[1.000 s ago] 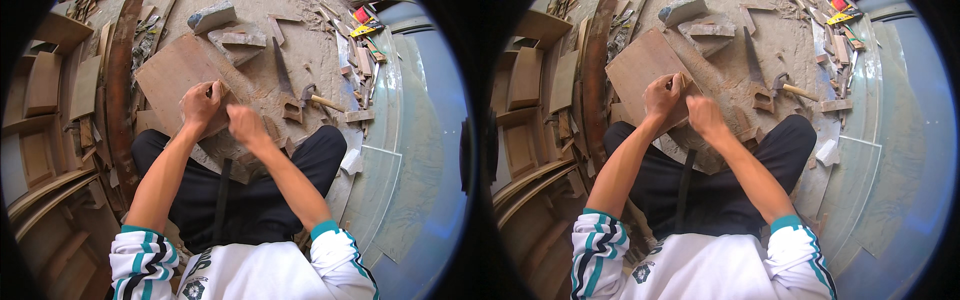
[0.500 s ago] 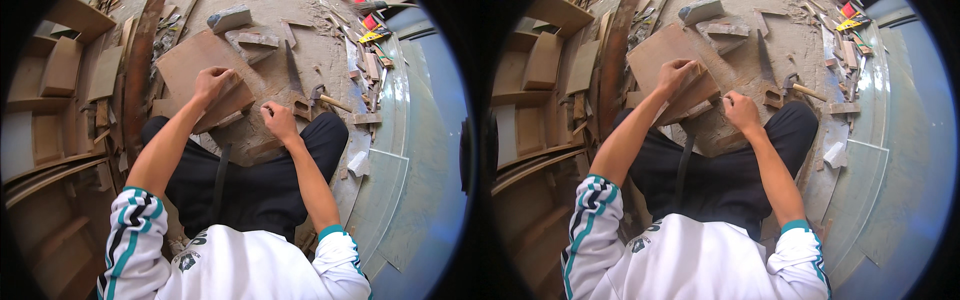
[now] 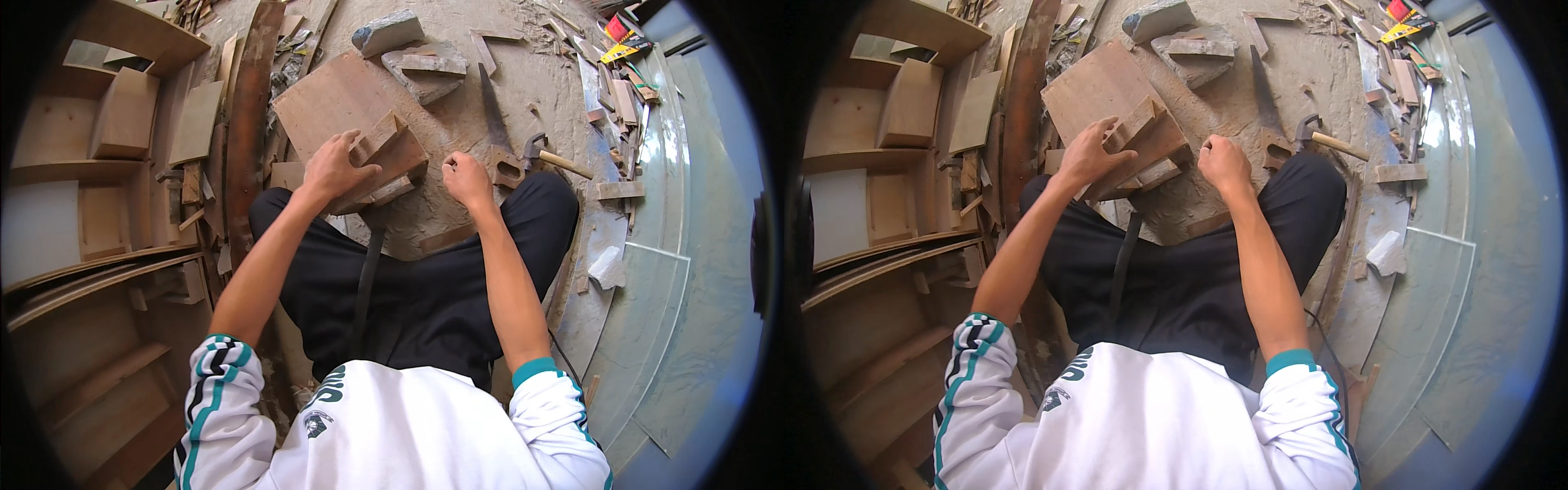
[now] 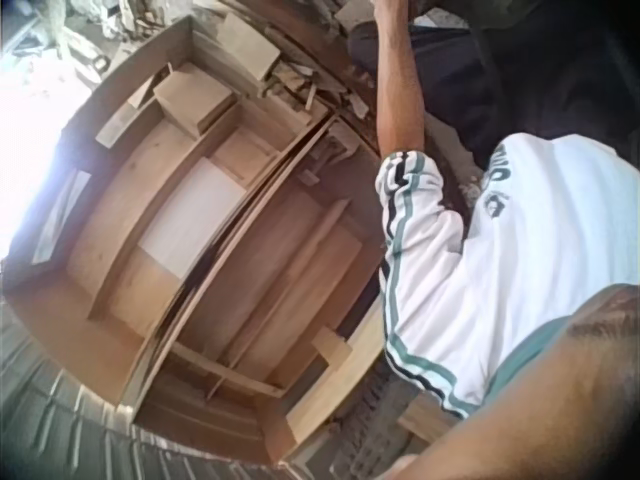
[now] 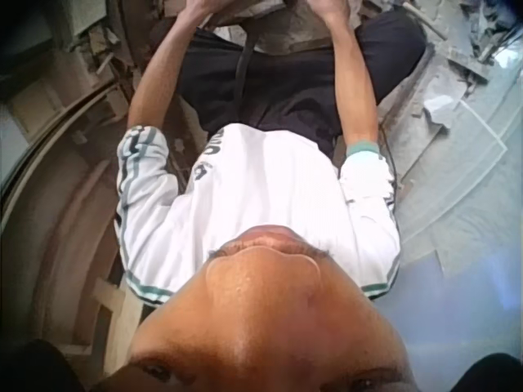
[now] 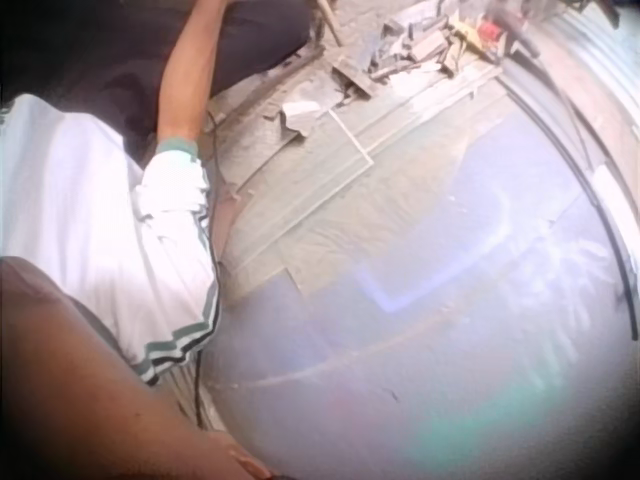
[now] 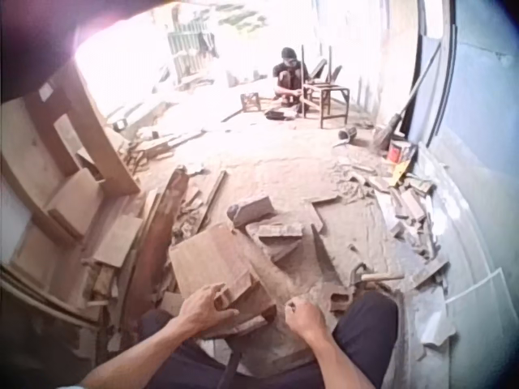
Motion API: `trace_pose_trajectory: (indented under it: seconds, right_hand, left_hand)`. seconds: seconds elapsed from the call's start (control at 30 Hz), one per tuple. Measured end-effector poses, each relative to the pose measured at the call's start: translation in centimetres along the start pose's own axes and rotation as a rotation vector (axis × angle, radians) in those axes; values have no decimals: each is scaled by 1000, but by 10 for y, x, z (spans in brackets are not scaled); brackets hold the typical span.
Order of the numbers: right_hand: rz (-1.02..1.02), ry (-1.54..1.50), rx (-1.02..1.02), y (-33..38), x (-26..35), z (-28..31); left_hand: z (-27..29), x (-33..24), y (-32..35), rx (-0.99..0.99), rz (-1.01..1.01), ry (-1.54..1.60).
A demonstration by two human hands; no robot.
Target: The person sits on the floor and uses a hand saw to cut a small piece of wood. They hold the wood steady with one hand and saw with the other, then inspect the cut piece.
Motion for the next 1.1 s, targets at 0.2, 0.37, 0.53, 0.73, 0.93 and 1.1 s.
trace_pose_trajectory:
  seconds: [0.2,0.37,0.53,0.73,0.93,1.1]
  right_hand:
    - [-67,105,204,-10,-12,-22]
    - [-79,88,218,-12,-15,-27]
    - [-109,127,225,-6,-23,-21]
    - [-103,212,171,-12,-40,36]
    - [-119,562,274,-62,-134,96]
    - [-121,667,512,-47,-217,101]
  left_hand:
    - [-7,-1,0,-154,58,41]
    - [43,6,12,-426,93,281]
    - [48,-14,17,-479,102,571]
    - [-55,-100,0,-187,-41,553]
    - [-202,-131,-41,143,50,495]
    - [-290,-135,-30,352,159,467]
Point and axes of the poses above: each hand's wrist, its own y-axis away from the middle knuckle, its own z-axis out of the back of the hand, x = y × z, the point moved 5 cm from there along -y, towards the middle knuckle, and after that the axes turned 9 degrees about y, right-handed, at the moved point
